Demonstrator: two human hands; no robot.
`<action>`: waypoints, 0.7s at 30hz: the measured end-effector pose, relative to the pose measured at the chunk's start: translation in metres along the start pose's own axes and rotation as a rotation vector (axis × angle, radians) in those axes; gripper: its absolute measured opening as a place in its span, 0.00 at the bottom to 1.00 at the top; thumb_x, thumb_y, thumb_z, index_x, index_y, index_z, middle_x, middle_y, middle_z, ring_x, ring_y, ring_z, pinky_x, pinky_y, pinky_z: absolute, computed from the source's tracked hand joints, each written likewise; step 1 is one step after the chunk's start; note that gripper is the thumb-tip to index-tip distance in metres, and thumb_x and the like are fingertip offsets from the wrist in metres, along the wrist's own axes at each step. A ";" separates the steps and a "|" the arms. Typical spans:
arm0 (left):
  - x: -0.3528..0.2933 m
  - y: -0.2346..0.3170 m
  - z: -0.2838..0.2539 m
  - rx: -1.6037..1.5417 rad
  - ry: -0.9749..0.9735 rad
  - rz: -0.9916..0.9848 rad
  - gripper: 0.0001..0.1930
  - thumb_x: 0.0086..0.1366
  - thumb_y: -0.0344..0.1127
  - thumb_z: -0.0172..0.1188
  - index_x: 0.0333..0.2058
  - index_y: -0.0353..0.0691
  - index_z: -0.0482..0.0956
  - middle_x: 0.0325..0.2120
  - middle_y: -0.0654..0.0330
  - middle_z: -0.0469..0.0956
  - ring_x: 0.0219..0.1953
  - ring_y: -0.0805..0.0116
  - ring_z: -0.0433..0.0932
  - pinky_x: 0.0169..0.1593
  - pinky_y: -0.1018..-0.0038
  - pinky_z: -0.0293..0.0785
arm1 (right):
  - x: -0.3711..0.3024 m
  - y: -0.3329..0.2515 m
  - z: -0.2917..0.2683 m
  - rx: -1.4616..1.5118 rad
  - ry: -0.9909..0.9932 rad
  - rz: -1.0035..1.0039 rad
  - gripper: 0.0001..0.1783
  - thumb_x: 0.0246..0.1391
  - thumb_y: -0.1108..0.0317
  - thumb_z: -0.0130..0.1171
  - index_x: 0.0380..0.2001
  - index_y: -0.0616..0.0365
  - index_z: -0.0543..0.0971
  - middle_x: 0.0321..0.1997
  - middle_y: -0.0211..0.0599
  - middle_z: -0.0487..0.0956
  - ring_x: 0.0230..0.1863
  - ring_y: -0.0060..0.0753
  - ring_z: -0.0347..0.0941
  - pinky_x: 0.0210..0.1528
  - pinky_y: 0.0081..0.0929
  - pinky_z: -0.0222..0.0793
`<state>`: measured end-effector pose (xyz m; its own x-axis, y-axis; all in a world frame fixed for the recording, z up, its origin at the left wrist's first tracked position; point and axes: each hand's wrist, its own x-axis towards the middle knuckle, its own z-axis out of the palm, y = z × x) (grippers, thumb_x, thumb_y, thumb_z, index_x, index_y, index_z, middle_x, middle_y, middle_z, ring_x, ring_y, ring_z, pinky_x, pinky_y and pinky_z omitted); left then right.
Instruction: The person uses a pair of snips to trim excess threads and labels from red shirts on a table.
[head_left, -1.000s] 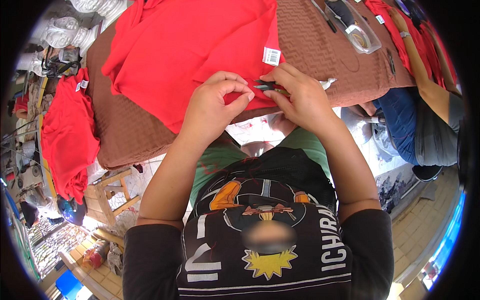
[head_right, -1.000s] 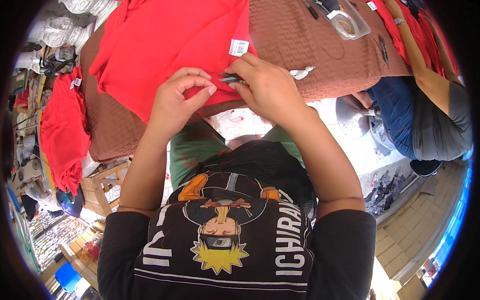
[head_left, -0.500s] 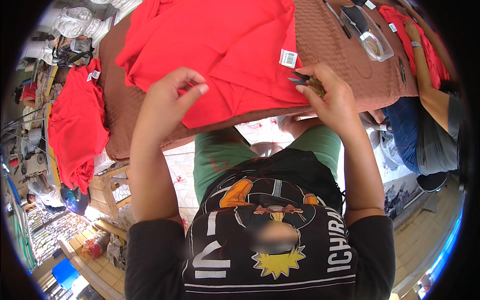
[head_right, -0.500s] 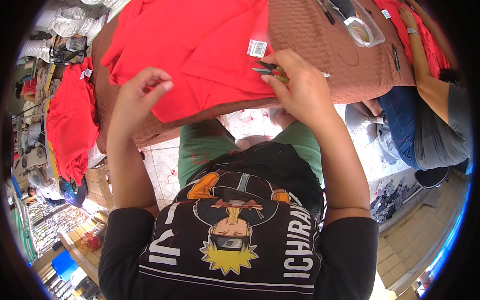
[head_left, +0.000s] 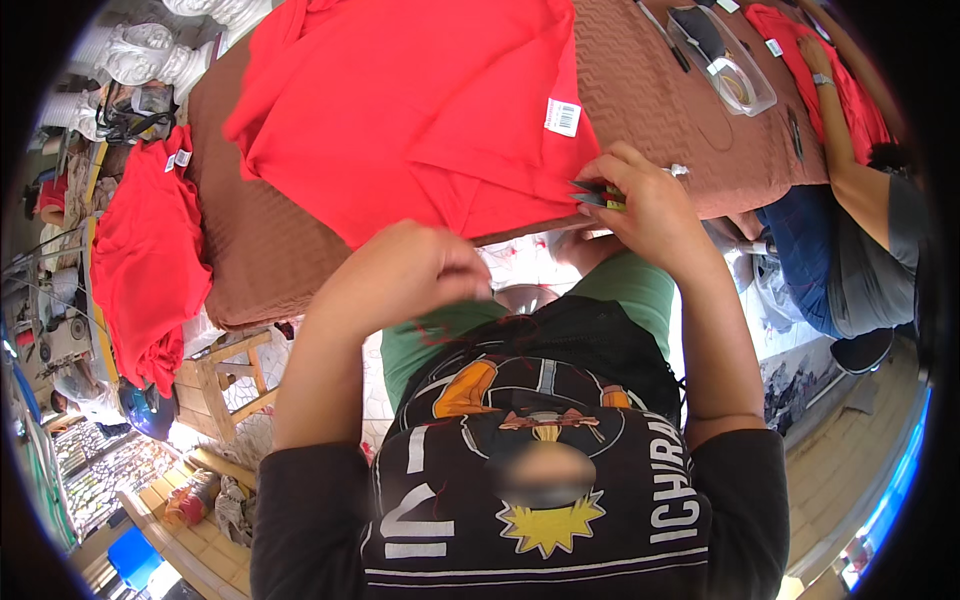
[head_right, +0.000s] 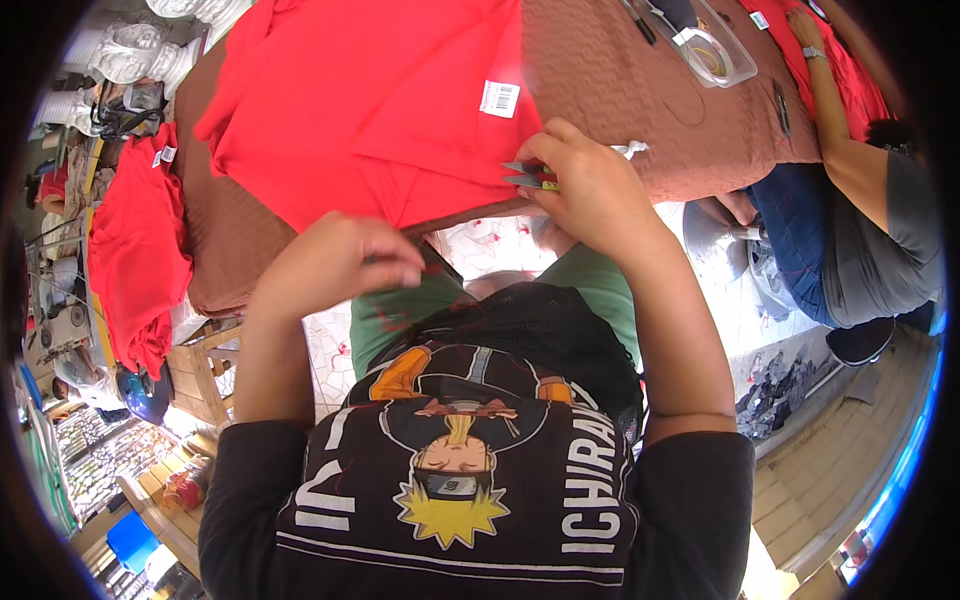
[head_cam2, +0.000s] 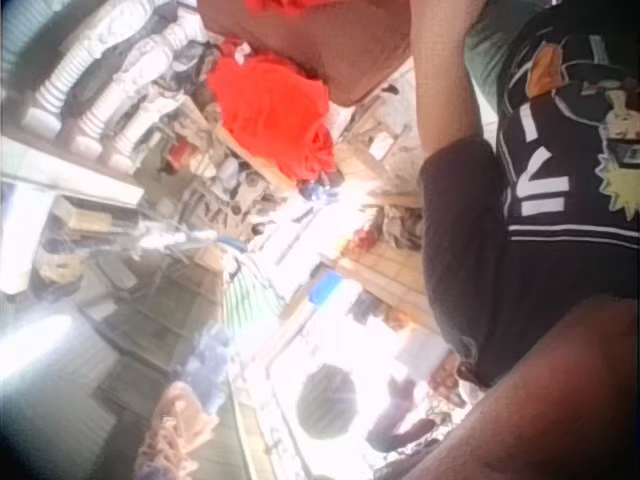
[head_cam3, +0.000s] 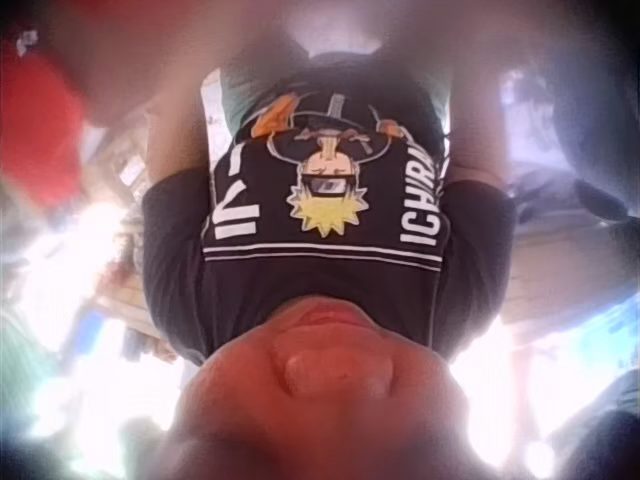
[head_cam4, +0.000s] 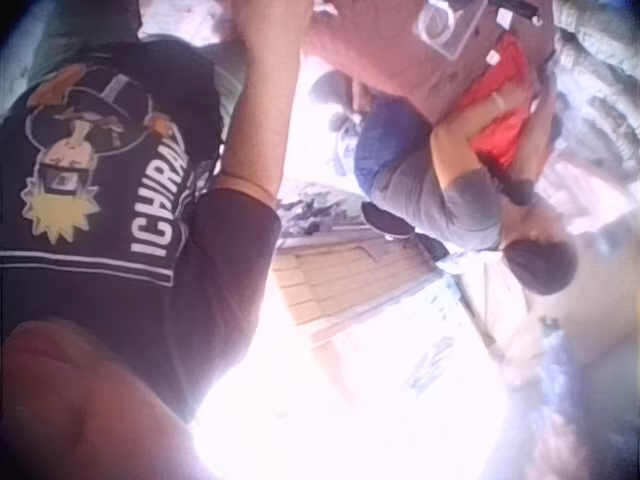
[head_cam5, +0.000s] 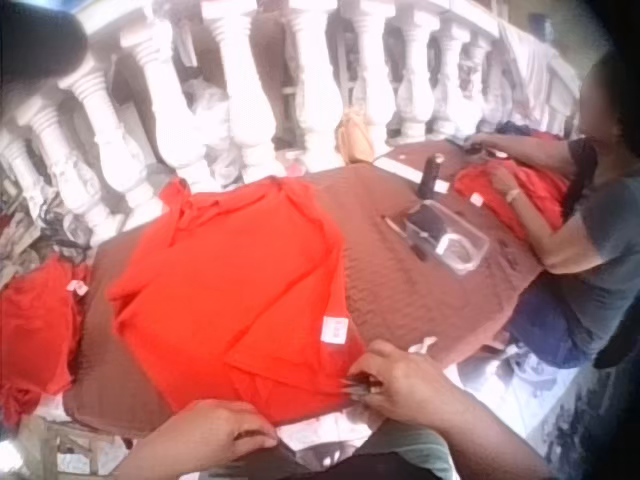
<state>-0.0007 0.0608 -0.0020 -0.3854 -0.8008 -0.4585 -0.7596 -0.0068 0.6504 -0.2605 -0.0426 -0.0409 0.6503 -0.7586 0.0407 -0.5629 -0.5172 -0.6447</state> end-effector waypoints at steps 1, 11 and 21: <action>-0.003 0.007 -0.007 0.010 -0.027 -0.019 0.10 0.55 0.34 0.66 0.37 0.40 0.81 0.37 0.56 0.80 0.39 0.62 0.79 0.42 0.72 0.75 | 0.001 0.000 0.000 0.002 0.005 -0.009 0.13 0.46 0.72 0.65 0.37 0.58 0.77 0.38 0.37 0.75 0.37 0.44 0.77 0.39 0.39 0.72; 0.064 -0.028 -0.011 0.552 0.829 0.280 0.16 0.56 0.27 0.62 0.45 0.41 0.79 0.47 0.59 0.77 0.53 0.61 0.74 0.56 0.69 0.68 | 0.001 0.002 -0.008 0.345 0.146 -0.003 0.08 0.51 0.73 0.62 0.35 0.62 0.78 0.31 0.36 0.78 0.31 0.30 0.73 0.36 0.28 0.68; 0.062 -0.029 -0.027 0.086 0.787 0.090 0.12 0.58 0.40 0.66 0.37 0.40 0.81 0.35 0.59 0.81 0.38 0.63 0.80 0.44 0.70 0.74 | 0.003 0.020 0.002 0.509 0.083 0.236 0.11 0.54 0.66 0.63 0.34 0.65 0.80 0.25 0.31 0.77 0.29 0.17 0.69 0.33 0.21 0.66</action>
<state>0.0117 -0.0051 -0.0328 0.0115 -0.9841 0.1774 -0.7934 0.0990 0.6006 -0.2689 -0.0542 -0.0548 0.4828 -0.8697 -0.1027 -0.3582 -0.0892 -0.9294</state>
